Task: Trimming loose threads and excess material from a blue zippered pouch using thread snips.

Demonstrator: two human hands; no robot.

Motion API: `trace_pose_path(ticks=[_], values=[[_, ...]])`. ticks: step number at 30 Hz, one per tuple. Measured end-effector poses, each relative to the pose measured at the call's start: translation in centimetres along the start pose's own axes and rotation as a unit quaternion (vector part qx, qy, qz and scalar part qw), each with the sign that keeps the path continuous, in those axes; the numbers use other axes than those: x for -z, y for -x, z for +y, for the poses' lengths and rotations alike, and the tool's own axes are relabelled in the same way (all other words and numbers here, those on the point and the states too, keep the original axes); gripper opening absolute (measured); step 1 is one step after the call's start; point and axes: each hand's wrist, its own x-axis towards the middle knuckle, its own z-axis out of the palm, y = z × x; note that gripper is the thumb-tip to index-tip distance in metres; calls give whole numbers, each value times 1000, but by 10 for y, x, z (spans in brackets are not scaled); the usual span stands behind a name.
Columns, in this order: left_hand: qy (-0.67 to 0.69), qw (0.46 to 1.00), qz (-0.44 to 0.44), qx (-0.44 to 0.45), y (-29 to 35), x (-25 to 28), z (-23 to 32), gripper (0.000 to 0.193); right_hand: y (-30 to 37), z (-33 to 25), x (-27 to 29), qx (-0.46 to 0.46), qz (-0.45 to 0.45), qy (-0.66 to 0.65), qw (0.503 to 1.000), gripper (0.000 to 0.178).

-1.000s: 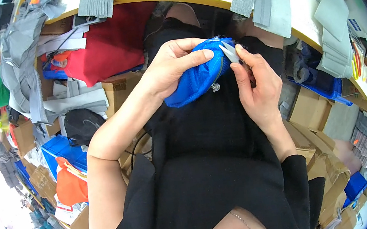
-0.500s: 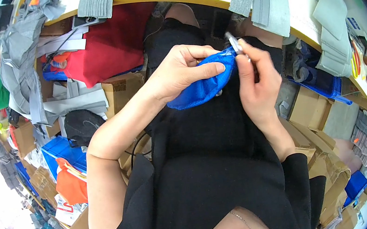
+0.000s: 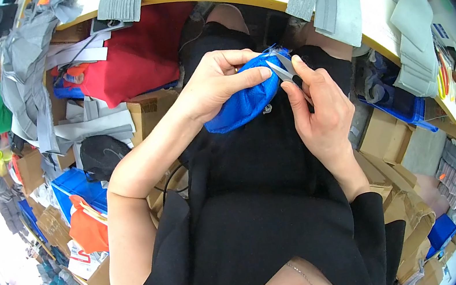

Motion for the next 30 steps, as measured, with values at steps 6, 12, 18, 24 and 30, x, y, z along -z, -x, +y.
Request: trace_pose_path(ticks=[6,12,18,24,30], values=[[7,999,-6,32,2,-3,6,21,1,3,-6,13,19,17,1000,39],[-64,998,-11,-4,3,-2,6,21,3,3,-8,5,24,33,999,39],[24,998,31,39,6,-1,8,23,1,3,-3,3,21,-5,1000,37],[7,1000,13,1,3,1,1,22,-1,2,-5,25,-1,24,999,38],[-20,1000,1,20,4,2,3,18,-2,0,-4,30,-6,6,1000,35]])
